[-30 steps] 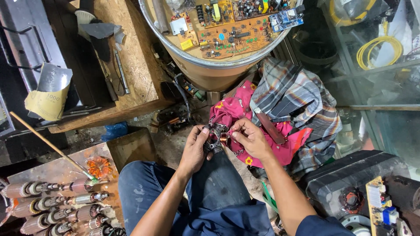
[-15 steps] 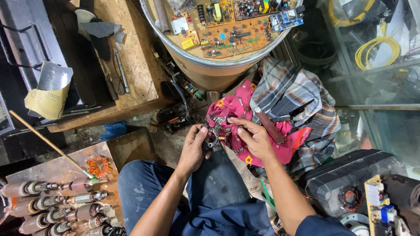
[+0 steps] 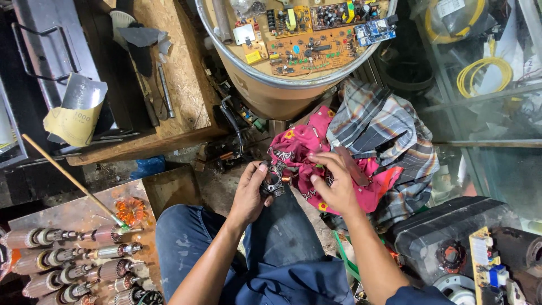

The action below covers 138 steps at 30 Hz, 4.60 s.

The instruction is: The person applies a substance to a motor component using a wooden stick, then uses a small metal tool to adjust the internal parts. The person works on the component while seated on the floor.

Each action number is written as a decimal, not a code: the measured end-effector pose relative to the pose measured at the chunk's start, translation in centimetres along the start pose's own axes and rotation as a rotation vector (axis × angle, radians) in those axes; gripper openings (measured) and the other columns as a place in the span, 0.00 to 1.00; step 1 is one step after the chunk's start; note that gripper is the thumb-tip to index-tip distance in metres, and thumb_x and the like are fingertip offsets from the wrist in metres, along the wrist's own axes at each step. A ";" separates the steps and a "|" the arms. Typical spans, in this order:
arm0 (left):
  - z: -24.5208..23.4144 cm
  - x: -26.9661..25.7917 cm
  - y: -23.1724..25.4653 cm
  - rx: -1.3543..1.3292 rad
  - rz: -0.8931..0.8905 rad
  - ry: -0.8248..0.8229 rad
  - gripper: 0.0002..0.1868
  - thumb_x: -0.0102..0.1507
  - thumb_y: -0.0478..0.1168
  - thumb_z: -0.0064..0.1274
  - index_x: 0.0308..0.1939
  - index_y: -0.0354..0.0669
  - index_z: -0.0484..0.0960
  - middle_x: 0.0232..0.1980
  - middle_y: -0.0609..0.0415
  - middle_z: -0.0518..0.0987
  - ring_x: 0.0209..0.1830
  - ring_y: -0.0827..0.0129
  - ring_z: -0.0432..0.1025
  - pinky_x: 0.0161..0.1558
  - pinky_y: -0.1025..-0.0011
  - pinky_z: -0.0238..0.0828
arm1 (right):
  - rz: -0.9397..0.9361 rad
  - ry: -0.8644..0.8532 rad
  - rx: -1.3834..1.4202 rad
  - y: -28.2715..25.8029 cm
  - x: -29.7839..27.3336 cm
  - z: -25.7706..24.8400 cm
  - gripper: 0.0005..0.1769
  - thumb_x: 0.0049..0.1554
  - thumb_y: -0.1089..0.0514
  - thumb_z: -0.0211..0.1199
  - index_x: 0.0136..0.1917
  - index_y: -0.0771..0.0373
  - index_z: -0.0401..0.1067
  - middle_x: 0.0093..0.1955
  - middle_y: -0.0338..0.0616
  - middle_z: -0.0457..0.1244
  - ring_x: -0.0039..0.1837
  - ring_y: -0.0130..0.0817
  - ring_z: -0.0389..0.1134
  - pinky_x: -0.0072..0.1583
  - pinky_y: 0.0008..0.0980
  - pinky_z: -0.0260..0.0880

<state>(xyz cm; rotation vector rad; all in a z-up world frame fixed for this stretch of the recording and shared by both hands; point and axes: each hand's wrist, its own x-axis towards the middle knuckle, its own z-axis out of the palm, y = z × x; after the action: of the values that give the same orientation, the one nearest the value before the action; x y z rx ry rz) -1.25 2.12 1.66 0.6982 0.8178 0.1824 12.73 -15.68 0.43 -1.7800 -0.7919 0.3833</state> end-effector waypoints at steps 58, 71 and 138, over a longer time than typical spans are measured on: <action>-8.7 -20.5 9.3 -0.271 0.290 0.193 0.11 0.69 0.46 0.50 0.48 0.43 0.73 0.28 0.50 0.66 0.18 0.69 0.61 0.09 0.80 0.55 | 0.276 -0.152 -0.079 -1.6 -1.0 3.0 0.35 0.53 0.73 0.61 0.74 0.63 0.67 0.61 0.55 0.66 0.63 0.38 0.66 0.65 0.35 0.67; -7.2 -21.2 8.0 -0.209 0.248 0.162 0.11 0.69 0.46 0.49 0.48 0.43 0.73 0.28 0.51 0.66 0.19 0.70 0.61 0.10 0.80 0.56 | 0.231 -0.080 -0.804 4.2 -3.5 1.7 0.06 0.56 0.48 0.67 0.47 0.44 0.81 0.45 0.37 0.72 0.54 0.42 0.74 0.58 0.41 0.73; -10.0 -26.1 13.0 -0.291 0.435 0.243 0.13 0.69 0.47 0.49 0.48 0.41 0.73 0.27 0.50 0.69 0.16 0.75 0.62 0.08 0.85 0.56 | 0.402 -0.768 0.225 -6.1 -4.2 17.6 0.11 0.49 0.67 0.76 0.47 0.69 0.79 0.61 0.59 0.70 0.58 0.40 0.73 0.57 0.36 0.75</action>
<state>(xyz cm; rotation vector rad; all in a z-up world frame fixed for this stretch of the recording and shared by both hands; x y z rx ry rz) -24.88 6.50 21.01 0.5758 0.8400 0.7759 -2.98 -4.84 -0.63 -1.5604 -0.8540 1.4215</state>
